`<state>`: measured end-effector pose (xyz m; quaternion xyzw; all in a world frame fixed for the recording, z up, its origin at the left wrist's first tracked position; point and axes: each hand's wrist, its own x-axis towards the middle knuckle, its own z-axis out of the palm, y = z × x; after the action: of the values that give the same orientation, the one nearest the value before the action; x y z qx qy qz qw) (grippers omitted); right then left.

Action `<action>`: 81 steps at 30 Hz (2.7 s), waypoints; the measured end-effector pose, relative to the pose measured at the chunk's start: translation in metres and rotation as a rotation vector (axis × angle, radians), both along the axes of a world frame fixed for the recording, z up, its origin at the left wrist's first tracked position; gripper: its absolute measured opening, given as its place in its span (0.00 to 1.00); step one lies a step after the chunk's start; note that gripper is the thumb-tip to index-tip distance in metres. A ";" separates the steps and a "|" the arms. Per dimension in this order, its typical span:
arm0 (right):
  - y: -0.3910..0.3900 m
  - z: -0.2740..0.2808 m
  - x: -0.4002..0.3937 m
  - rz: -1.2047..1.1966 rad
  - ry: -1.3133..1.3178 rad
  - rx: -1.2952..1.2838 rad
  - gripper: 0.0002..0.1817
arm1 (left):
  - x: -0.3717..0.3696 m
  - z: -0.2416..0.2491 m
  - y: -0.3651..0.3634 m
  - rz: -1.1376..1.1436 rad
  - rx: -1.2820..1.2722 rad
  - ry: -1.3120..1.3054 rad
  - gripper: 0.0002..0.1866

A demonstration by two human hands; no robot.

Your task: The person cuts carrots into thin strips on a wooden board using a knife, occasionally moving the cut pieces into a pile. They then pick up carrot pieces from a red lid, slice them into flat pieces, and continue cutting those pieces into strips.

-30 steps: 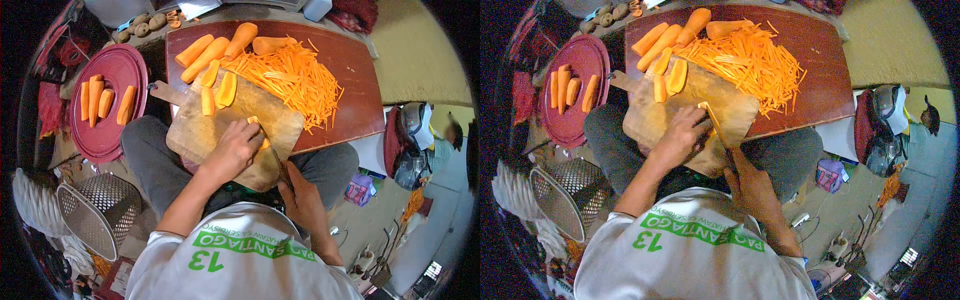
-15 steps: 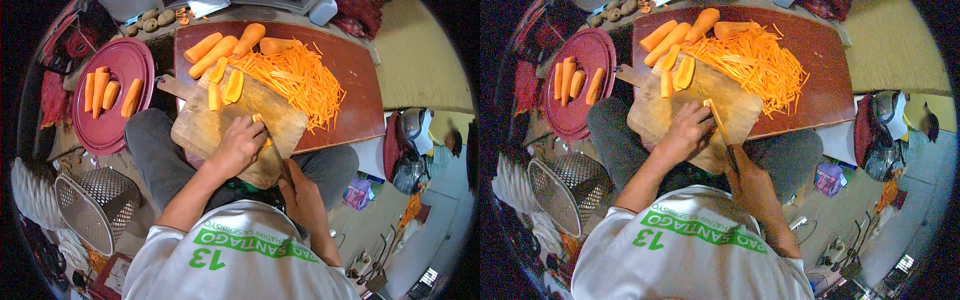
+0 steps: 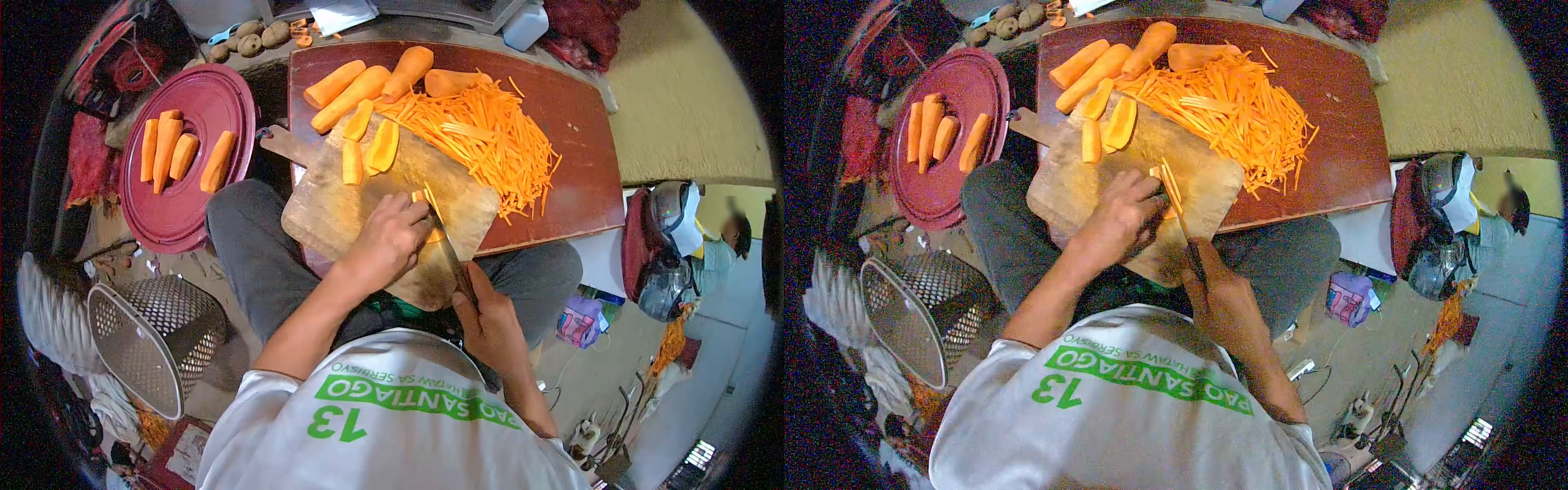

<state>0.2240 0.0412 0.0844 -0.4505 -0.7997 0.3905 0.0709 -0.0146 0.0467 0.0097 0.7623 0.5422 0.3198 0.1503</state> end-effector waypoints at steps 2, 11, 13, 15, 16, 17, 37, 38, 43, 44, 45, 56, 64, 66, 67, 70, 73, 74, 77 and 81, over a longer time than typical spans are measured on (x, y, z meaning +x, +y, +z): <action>0.006 -0.003 -0.012 -0.016 -0.081 0.047 0.25 | 0.001 -0.003 0.001 0.015 0.067 -0.012 0.16; 0.017 0.006 -0.017 -0.012 -0.007 -0.013 0.25 | 0.002 -0.002 -0.004 0.049 0.034 -0.008 0.18; 0.009 0.006 -0.011 0.002 -0.023 0.006 0.27 | 0.002 -0.004 -0.005 0.063 0.034 -0.002 0.16; 0.002 0.003 -0.013 -0.030 -0.045 -0.012 0.27 | 0.004 -0.010 -0.004 0.058 0.052 0.015 0.16; 0.005 0.002 -0.019 -0.015 -0.084 -0.026 0.27 | 0.004 -0.010 -0.005 0.056 0.044 0.007 0.16; 0.015 0.000 -0.031 0.000 -0.121 -0.035 0.26 | 0.004 -0.009 -0.004 0.053 0.041 0.003 0.17; 0.040 -0.008 -0.046 -0.052 0.069 -0.098 0.22 | 0.000 -0.006 -0.007 0.074 -0.060 -0.026 0.22; 0.035 0.001 -0.038 -0.036 0.065 -0.100 0.22 | 0.000 -0.004 -0.009 0.072 -0.064 -0.030 0.22; 0.006 0.015 -0.020 -0.052 -0.060 -0.149 0.21 | 0.000 -0.006 -0.009 0.075 0.003 -0.042 0.22; 0.007 0.006 -0.023 -0.044 -0.068 -0.112 0.22 | 0.001 -0.005 -0.008 0.075 0.009 -0.040 0.22; 0.008 -0.002 -0.025 -0.038 -0.075 -0.076 0.22 | 0.001 -0.004 -0.008 0.072 0.014 -0.037 0.21; 0.007 0.004 -0.024 -0.074 0.071 -0.070 0.21 | 0.002 -0.006 -0.008 0.083 0.082 -0.071 0.17; 0.029 -0.004 -0.041 -0.080 0.041 -0.084 0.20 | 0.004 -0.009 -0.009 0.083 0.091 -0.066 0.19; 0.018 -0.002 -0.027 -0.085 0.101 -0.053 0.21 | 0.004 -0.014 -0.011 0.078 0.068 -0.071 0.25; 0.012 0.002 -0.024 -0.087 0.090 -0.073 0.21 | 0.004 -0.015 -0.012 0.079 0.051 -0.076 0.29; 0.004 0.006 -0.021 -0.093 0.057 -0.061 0.21 | 0.005 -0.014 -0.012 0.093 0.083 -0.056 0.23; 0.004 -0.011 -0.028 -0.079 0.042 0.006 0.21 | 0.006 -0.014 -0.010 0.098 0.130 -0.053 0.20; 0.012 -0.013 -0.034 -0.073 0.051 -0.021 0.21 | 0.006 -0.014 -0.010 0.098 0.142 -0.050 0.20; 0.022 -0.015 -0.035 -0.060 0.098 -0.053 0.23 | 0.008 -0.017 -0.010 0.104 0.074 -0.044 0.19; 0.012 0.000 -0.026 -0.068 0.034 -0.114 0.22 | 0.004 -0.008 -0.013 0.089 0.065 -0.022 0.19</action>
<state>0.1975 0.0528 0.0847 -0.4741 -0.7589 0.4406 0.0719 -0.0103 0.0334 0.0016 0.7383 0.5632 0.3520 0.1171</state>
